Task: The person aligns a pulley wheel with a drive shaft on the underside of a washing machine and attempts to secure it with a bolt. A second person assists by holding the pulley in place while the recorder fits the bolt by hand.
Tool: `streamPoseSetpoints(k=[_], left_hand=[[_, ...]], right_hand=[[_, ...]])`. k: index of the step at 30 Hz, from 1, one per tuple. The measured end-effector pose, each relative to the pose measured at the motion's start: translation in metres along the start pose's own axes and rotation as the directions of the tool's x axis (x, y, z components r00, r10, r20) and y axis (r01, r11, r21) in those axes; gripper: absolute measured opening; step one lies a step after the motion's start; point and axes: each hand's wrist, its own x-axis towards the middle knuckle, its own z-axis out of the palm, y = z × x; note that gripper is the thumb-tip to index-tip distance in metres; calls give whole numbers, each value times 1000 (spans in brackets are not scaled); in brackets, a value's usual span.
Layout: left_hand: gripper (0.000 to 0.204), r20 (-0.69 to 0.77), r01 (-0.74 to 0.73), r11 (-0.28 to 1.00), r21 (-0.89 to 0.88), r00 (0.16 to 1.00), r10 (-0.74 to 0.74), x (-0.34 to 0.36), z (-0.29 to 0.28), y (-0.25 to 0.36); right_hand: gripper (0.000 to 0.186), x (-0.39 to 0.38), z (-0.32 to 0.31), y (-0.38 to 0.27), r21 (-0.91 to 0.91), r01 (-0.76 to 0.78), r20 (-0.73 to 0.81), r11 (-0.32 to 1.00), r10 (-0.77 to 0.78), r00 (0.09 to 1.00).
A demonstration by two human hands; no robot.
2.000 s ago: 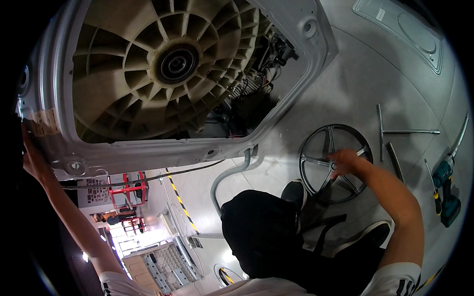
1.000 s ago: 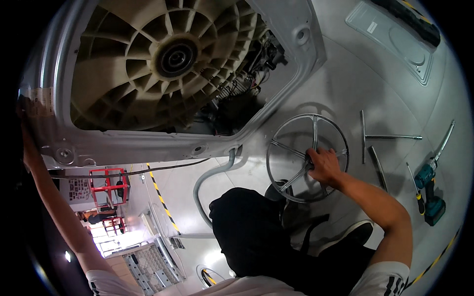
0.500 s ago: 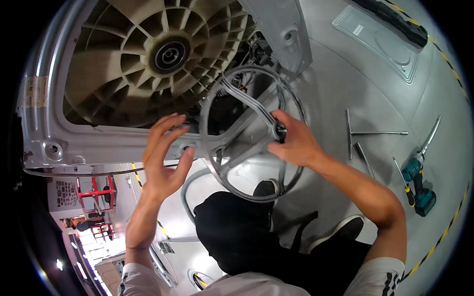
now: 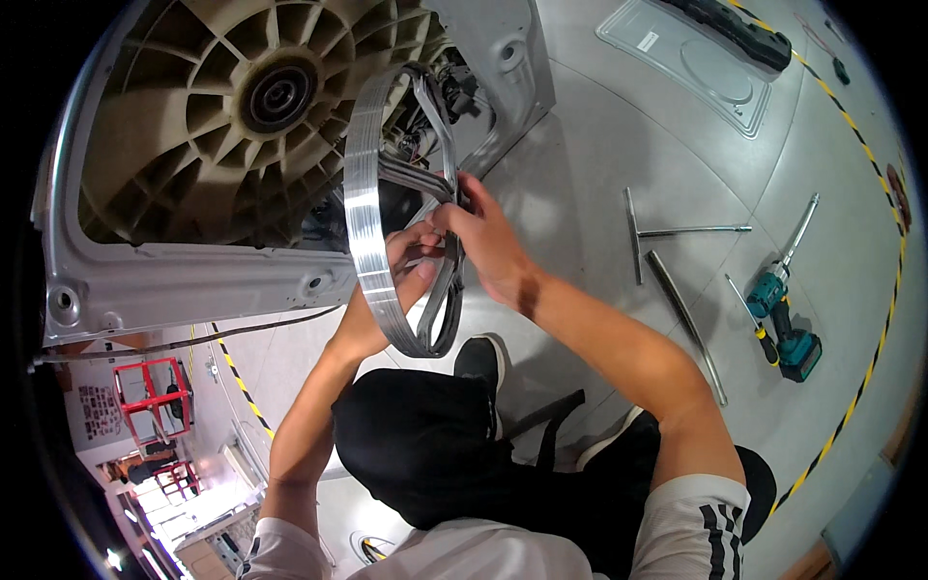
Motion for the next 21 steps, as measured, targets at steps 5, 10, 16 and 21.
streamPoseSetpoints(k=[5, 10, 16, 21], left_hand=[[55, -42, 185, 856, -483, 971, -234, -9, -10, -3], [70, -37, -48, 591, -805, 999, 29, -26, -27, 15], [50, -47, 169, 679, -715, 956, -288, -29, -28, 24], [58, -4, 180, 627, -758, 960, -281, -30, -37, 1]], right_hand=[[49, -1, 8, 4, -28, 127, 12, 992, -127, 992], [48, 0, 19, 6, -19, 94, -65, 995, -95, 993], [59, 0, 20, 11, -95, -47, -87, 994, 38, 995], [45, -1, 14, 0, -78, -285, -135, 955, 273, 952]])
